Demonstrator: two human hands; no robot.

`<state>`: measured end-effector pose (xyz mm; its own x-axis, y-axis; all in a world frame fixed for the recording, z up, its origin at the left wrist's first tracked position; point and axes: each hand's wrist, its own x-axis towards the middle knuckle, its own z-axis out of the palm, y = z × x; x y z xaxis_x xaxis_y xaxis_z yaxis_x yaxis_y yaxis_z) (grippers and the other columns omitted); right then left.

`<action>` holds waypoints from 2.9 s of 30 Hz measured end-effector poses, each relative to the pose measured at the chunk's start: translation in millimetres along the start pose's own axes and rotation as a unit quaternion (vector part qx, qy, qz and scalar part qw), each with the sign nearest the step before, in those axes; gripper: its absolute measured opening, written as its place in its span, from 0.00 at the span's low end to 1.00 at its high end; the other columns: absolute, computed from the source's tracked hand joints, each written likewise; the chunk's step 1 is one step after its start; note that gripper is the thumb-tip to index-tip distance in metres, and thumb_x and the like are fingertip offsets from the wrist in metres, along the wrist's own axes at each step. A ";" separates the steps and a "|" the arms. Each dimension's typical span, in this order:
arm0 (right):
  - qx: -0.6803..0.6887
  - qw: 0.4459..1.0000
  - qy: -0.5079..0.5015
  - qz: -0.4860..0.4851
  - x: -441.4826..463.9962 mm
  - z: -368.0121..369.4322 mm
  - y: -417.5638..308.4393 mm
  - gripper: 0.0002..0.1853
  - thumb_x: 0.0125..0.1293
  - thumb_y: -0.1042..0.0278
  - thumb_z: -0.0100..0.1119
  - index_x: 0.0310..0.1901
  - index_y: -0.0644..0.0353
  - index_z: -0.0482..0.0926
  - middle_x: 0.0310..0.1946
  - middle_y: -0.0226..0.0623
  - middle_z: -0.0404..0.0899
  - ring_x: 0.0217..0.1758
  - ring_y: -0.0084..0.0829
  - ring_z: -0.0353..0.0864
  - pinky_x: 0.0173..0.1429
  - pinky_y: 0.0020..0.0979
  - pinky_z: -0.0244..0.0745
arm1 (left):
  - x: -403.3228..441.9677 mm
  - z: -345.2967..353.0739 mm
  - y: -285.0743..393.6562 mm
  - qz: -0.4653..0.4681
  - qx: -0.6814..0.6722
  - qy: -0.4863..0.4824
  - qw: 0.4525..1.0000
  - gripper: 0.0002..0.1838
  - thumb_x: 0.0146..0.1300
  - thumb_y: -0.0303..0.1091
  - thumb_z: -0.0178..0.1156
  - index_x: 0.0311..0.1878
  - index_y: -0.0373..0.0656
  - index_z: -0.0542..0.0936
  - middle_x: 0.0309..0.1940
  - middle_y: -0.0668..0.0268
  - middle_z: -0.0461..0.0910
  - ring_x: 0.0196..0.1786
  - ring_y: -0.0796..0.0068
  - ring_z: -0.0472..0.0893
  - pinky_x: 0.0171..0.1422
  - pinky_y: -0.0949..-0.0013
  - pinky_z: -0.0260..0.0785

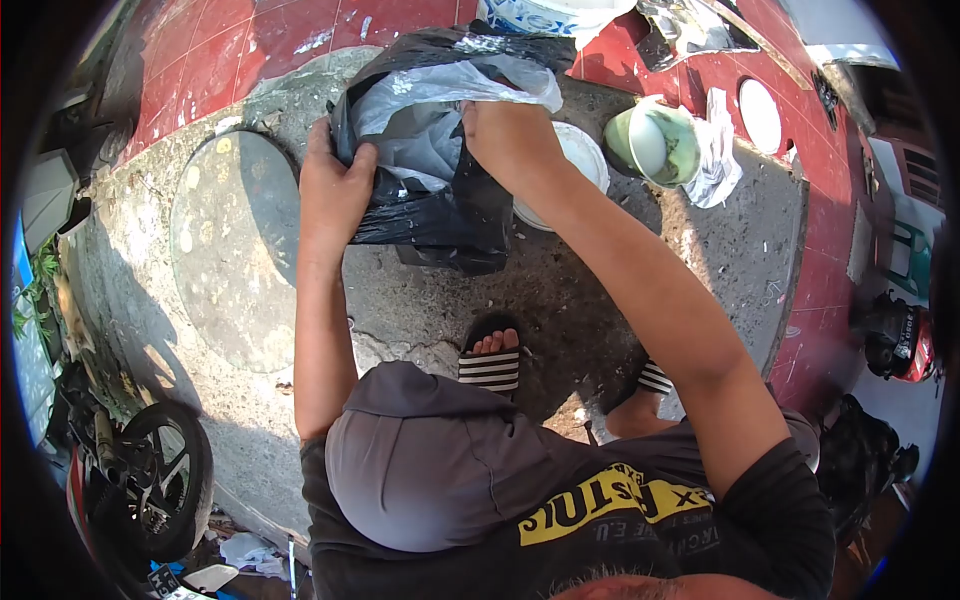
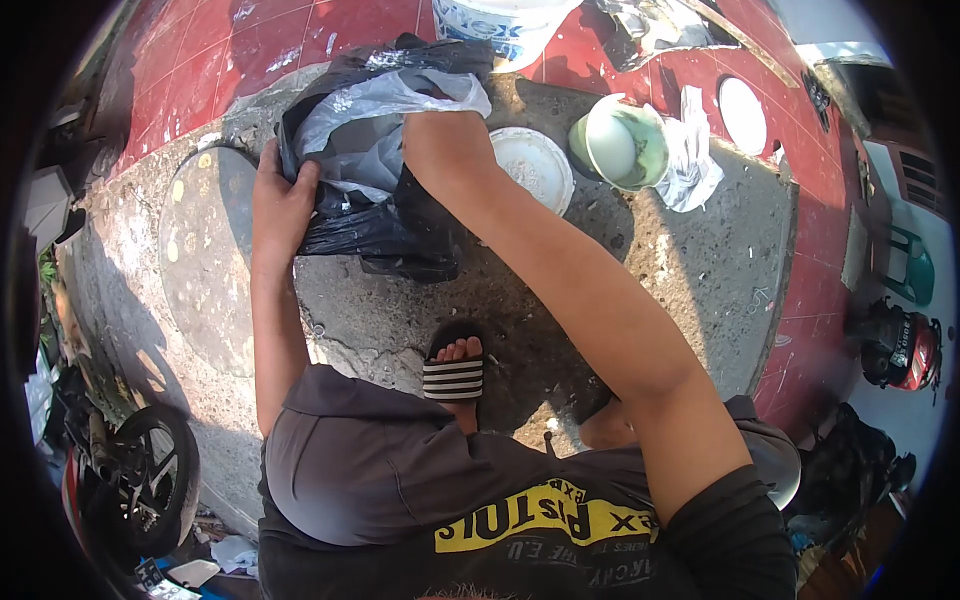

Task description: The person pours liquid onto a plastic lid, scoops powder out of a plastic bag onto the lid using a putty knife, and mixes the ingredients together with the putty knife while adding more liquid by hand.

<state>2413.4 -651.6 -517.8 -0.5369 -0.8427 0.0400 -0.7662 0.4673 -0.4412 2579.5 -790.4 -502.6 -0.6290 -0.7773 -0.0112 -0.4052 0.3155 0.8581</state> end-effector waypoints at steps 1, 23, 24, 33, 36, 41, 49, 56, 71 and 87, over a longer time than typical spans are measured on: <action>-0.003 1.000 -0.008 0.006 -0.5 0.9 0.6 0.12 0.69 0.65 0.55 0.33 0.64 0.83 0.27 0.52 0.83 0.33 0.52 0.85 0.40 0.49 0.81 | 0.4 0.6 -0.8 0.004 0.001 -0.002 1.000 0.28 0.62 0.32 0.63 0.61 0.25 0.71 0.43 0.43 0.84 0.47 0.57 0.86 0.54 0.62 0.74; 0.126 0.990 -0.015 0.057 -5.1 11.5 -14.2 0.10 0.67 0.67 0.57 0.41 0.66 0.82 0.36 0.54 0.83 0.42 0.56 0.83 0.47 0.49 0.78 | 2.2 -1.0 -4.1 0.023 -0.023 0.010 0.999 0.24 0.63 0.30 0.62 0.59 0.26 0.72 0.45 0.45 0.84 0.48 0.59 0.84 0.55 0.63 0.74; 0.126 0.990 -0.017 0.059 -6.3 13.0 -15.7 0.10 0.67 0.67 0.57 0.41 0.66 0.82 0.36 0.54 0.83 0.42 0.56 0.83 0.47 0.49 0.78 | 0.8 -1.7 -0.7 0.009 -0.013 0.005 1.000 0.25 0.63 0.30 0.63 0.59 0.26 0.72 0.45 0.45 0.84 0.48 0.59 0.84 0.55 0.64 0.74; 0.155 0.974 -0.044 0.161 -7.1 24.3 -20.4 0.17 0.73 0.55 0.54 0.52 0.59 0.82 0.43 0.54 0.85 0.48 0.55 0.84 0.52 0.48 0.78 | 3.0 1.5 -8.7 0.002 -0.021 0.005 1.000 0.25 0.63 0.31 0.63 0.59 0.25 0.72 0.46 0.46 0.84 0.48 0.61 0.84 0.54 0.64 0.74; 0.182 0.962 -0.077 0.189 -9.4 11.3 -19.0 0.19 0.73 0.53 0.56 0.52 0.59 0.83 0.43 0.55 0.85 0.49 0.55 0.84 0.53 0.47 0.78 | 1.8 -0.9 -0.2 0.009 -0.018 0.000 1.000 0.25 0.63 0.31 0.63 0.59 0.25 0.72 0.45 0.46 0.84 0.47 0.60 0.84 0.54 0.64 0.74; 0.235 0.959 -0.011 0.156 -18.0 11.0 -12.0 0.19 0.72 0.52 0.59 0.50 0.61 0.85 0.39 0.56 0.85 0.48 0.56 0.84 0.53 0.45 0.78 | 5.5 -1.4 -6.8 0.012 -0.020 -0.007 1.000 0.24 0.63 0.32 0.63 0.58 0.26 0.73 0.43 0.45 0.84 0.46 0.58 0.85 0.53 0.63 0.74; 0.332 0.929 0.022 0.160 -34.9 5.5 13.5 0.19 0.73 0.54 0.61 0.50 0.66 0.84 0.28 0.38 0.83 0.24 0.22 0.78 0.32 0.27 0.73 | 7.1 1.3 -10.2 0.016 0.009 0.027 0.999 0.23 0.64 0.33 0.63 0.57 0.26 0.74 0.43 0.46 0.84 0.44 0.59 0.84 0.51 0.63 0.74; 0.433 0.876 0.001 0.212 -50.4 -18.7 21.1 0.17 0.73 0.60 0.61 0.53 0.65 0.82 0.30 0.32 0.83 0.24 0.15 0.74 0.29 0.21 0.69 | 6.3 0.8 4.0 0.017 -0.005 0.000 1.000 0.26 0.64 0.34 0.63 0.59 0.24 0.72 0.44 0.46 0.84 0.45 0.61 0.84 0.53 0.64 0.74; 0.507 0.817 -0.019 0.275 -111.4 -100.7 23.7 0.15 0.76 0.61 0.58 0.56 0.61 0.82 0.31 0.29 0.81 0.23 0.12 0.67 0.25 0.17 0.60 | 9.9 -1.6 5.4 -0.017 -0.015 -0.017 1.000 0.25 0.65 0.32 0.62 0.60 0.25 0.72 0.46 0.50 0.84 0.46 0.67 0.83 0.53 0.67 0.73; 0.390 0.830 -0.034 0.396 -178.9 -109.6 125.9 0.15 0.76 0.59 0.58 0.57 0.58 0.82 0.29 0.27 0.77 0.22 0.11 0.65 0.25 0.17 0.60 | 15.7 -3.6 -10.1 -0.002 -0.015 -0.021 1.000 0.22 0.70 0.30 0.58 0.63 0.30 0.72 0.49 0.58 0.83 0.48 0.72 0.81 0.55 0.69 0.72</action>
<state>2374.3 -412.6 -482.3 -0.7223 -0.3782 -0.5790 0.2950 0.5887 -0.7526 2576.1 -807.8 -509.5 -0.6546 -0.7552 -0.0352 -0.3875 0.2952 0.8734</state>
